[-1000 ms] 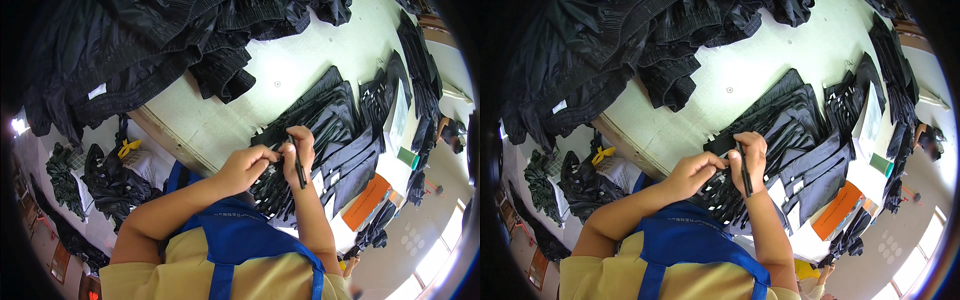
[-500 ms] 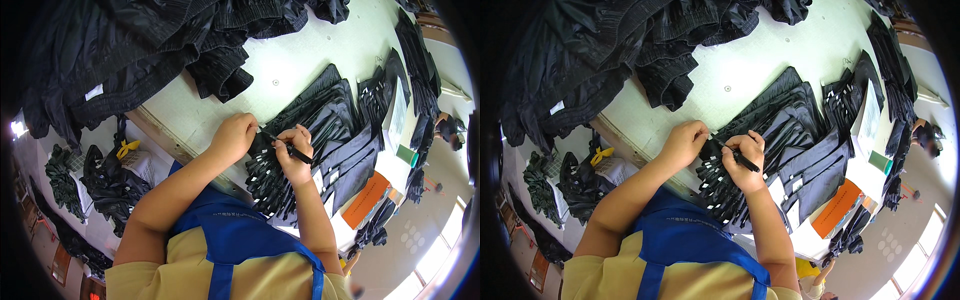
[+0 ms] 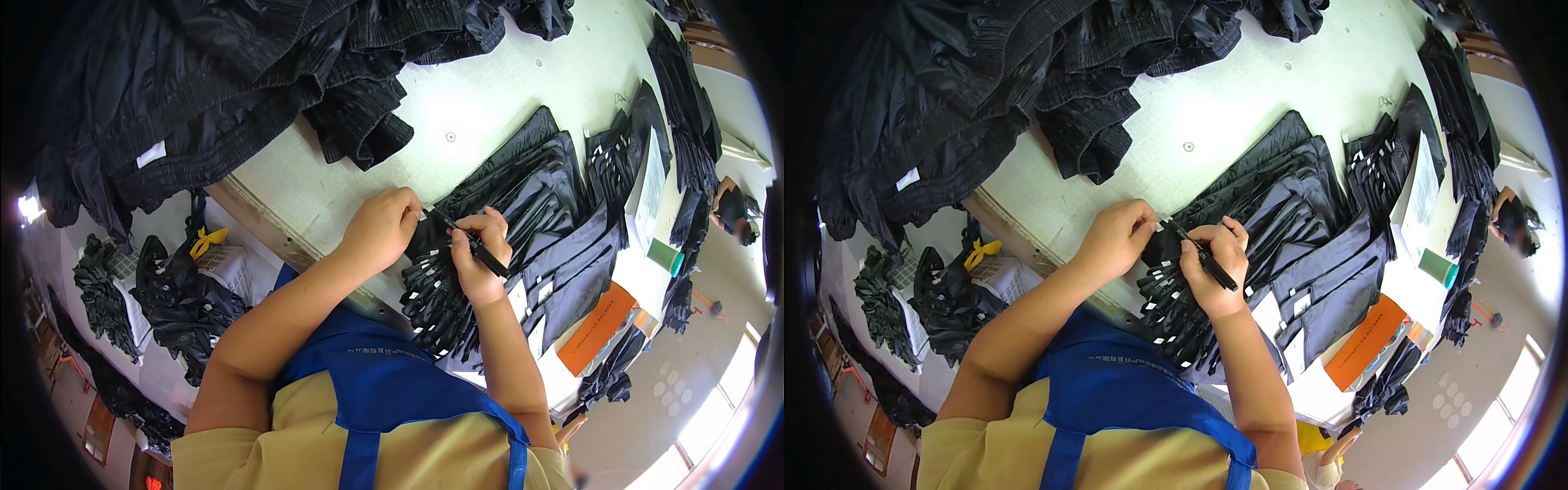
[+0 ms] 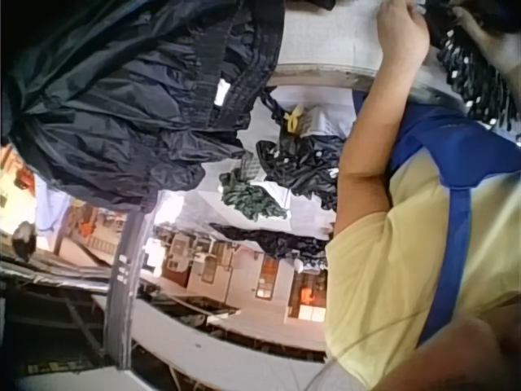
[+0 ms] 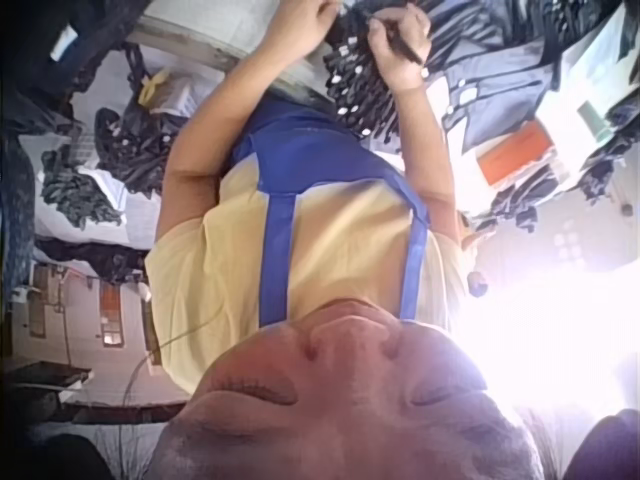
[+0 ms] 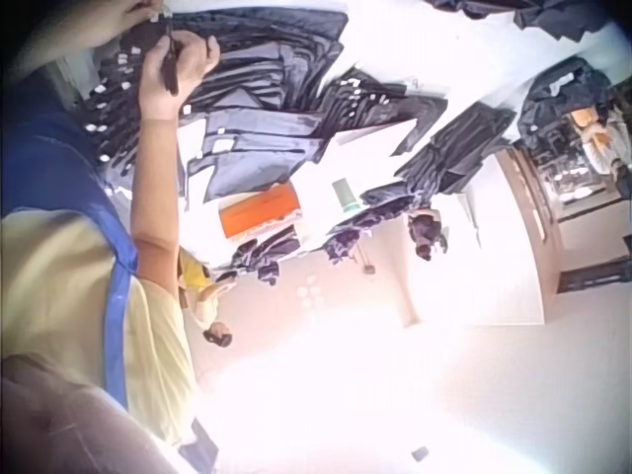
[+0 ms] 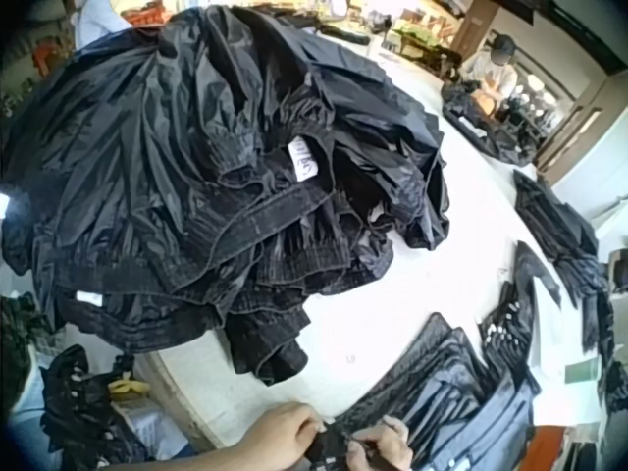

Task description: The person marks black fabric pieces with a pen, then uses scissors to trim edges and threads from a large pile of black garments. The person handles the fabric one at a time, cutting small sections and placing trimmed pieces aside.

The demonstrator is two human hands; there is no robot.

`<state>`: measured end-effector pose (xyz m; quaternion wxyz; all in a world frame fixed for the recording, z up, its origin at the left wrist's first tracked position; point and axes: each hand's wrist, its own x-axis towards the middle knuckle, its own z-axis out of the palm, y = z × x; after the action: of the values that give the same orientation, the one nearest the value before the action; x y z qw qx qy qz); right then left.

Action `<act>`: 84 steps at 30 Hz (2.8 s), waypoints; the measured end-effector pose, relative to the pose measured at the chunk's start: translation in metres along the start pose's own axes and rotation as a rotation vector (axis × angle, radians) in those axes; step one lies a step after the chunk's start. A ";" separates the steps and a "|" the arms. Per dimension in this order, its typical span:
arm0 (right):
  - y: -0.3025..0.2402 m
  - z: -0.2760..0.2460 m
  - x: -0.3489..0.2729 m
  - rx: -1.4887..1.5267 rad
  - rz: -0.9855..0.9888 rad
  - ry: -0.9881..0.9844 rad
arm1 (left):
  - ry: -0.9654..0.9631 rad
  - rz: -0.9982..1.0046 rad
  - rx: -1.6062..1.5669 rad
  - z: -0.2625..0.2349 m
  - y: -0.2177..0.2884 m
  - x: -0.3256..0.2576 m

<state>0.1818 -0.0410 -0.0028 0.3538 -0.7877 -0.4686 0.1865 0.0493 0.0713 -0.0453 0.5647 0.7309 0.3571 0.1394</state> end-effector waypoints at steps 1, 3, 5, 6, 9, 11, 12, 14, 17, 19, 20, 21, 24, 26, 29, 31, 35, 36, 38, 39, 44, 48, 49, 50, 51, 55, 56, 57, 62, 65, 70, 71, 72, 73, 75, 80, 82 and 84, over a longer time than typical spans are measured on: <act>0.001 -0.001 0.000 0.014 0.013 0.018 | -0.003 0.001 0.003 0.000 0.003 -0.001; 0.003 -0.002 -0.001 0.021 0.012 0.039 | -0.018 -0.006 -0.014 -0.001 0.008 -0.003; 0.004 -0.001 -0.001 0.012 0.002 0.050 | -0.043 -0.021 -0.055 -0.002 0.011 -0.004; 0.004 -0.001 0.000 0.007 -0.003 0.054 | -0.023 -0.061 -0.091 -0.002 0.010 -0.003; 0.004 -0.001 -0.001 0.001 0.013 0.060 | -0.002 -0.158 -0.171 0.000 0.009 0.001; 0.005 -0.001 -0.001 0.005 0.019 0.058 | -0.041 -0.190 -0.189 -0.001 0.013 0.004; 0.005 -0.001 -0.001 0.006 0.022 0.057 | -0.053 -0.184 -0.158 0.000 0.013 0.005; 0.005 -0.001 0.000 0.015 0.021 0.051 | -0.078 -0.172 -0.097 0.003 0.010 0.007; 0.004 -0.001 0.002 -0.001 0.014 0.027 | -0.047 -0.101 -0.014 0.006 0.007 0.011; 0.004 0.000 0.003 -0.010 0.009 0.014 | -0.025 -0.069 0.012 0.007 0.005 0.011; 0.004 0.001 0.003 -0.010 0.007 0.010 | -0.015 -0.052 0.024 0.007 0.005 0.011; 0.005 0.002 0.003 -0.011 0.006 0.007 | -0.010 -0.045 0.035 0.008 0.003 0.011; 0.003 0.003 0.004 -0.015 0.003 0.016 | 0.001 -0.027 0.060 0.009 0.002 0.011; 0.005 0.002 0.003 -0.030 -0.019 0.011 | 0.005 -0.017 0.069 0.009 0.003 0.011; 0.006 0.005 0.000 0.051 0.054 0.055 | 0.004 -0.021 0.043 0.006 0.007 0.010; 0.008 0.005 -0.004 0.075 0.098 0.042 | 0.003 -0.008 0.128 0.006 0.015 0.006; 0.005 -0.001 0.009 -0.079 -0.112 -0.093 | -0.034 0.167 0.192 0.004 0.032 -0.008; 0.007 -0.001 0.009 -0.083 -0.135 -0.088 | -0.042 0.148 0.119 0.007 0.032 -0.013; 0.014 -0.003 0.009 -0.091 -0.181 -0.077 | -0.058 0.110 -0.027 0.015 0.031 -0.024; 0.016 -0.006 0.008 -0.037 -0.147 -0.123 | -0.087 0.051 -0.150 0.015 0.035 -0.031; 0.010 -0.013 0.008 0.042 -0.050 -0.061 | -0.165 -0.083 -0.361 0.011 0.039 -0.052; 0.010 -0.010 0.004 -0.014 -0.031 -0.031 | -0.001 -0.138 -0.263 0.013 0.014 -0.029; 0.011 -0.009 0.003 -0.018 -0.029 -0.014 | 0.061 -0.062 -0.148 0.014 0.005 -0.022; 0.012 -0.008 0.002 -0.018 -0.024 -0.007 | 0.123 0.014 -0.033 0.014 -0.002 -0.014; 0.014 -0.006 0.000 -0.018 -0.018 -0.002 | 0.098 -0.002 -0.058 0.014 -0.004 -0.009; 0.014 -0.005 0.000 0.001 -0.010 0.041 | 0.065 0.086 0.038 0.012 0.000 -0.001; 0.013 -0.005 -0.001 0.009 -0.001 0.046 | 0.036 0.033 -0.007 0.009 0.003 0.000; 0.013 -0.005 -0.001 0.015 0.008 0.051 | 0.007 -0.020 -0.053 0.007 0.004 0.000; 0.011 -0.012 -0.002 0.059 -0.005 0.009 | 0.003 -0.104 -0.012 0.004 0.006 -0.029; 0.002 -0.017 0.005 0.119 -0.036 -0.084 | -0.056 -0.200 -0.031 0.002 0.009 -0.033; 0.004 -0.019 0.005 0.080 -0.094 -0.183 | -0.143 -0.268 -0.088 0.004 0.006 -0.035; 0.003 -0.020 0.006 0.077 -0.087 -0.202 | -0.127 -0.244 -0.057 0.005 0.008 -0.036; 0.001 -0.021 0.006 0.073 -0.081 -0.219 | -0.113 -0.220 -0.027 0.006 0.010 -0.038; 0.000 -0.021 0.005 0.067 -0.076 -0.230 | -0.082 -0.178 -0.007 0.007 0.010 -0.039; -0.004 -0.021 0.003 0.055 -0.068 -0.252 | -0.019 -0.096 0.031 0.010 0.010 -0.042; -0.004 -0.022 0.000 0.085 -0.051 -0.218 | -0.113 -0.100 0.107 0.003 0.010 -0.038; -0.004 -0.022 -0.001 0.094 -0.056 -0.211 | -0.108 -0.073 0.140 0.003 0.010 -0.038; -0.005 -0.022 -0.002 0.098 -0.055 -0.212 | -0.048 -0.025 0.177 0.006 0.008 -0.037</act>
<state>0.1921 -0.0495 0.0159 0.3452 -0.7322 -0.5153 0.2815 0.0292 0.0410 -0.0324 0.5080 0.7764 0.3636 0.0828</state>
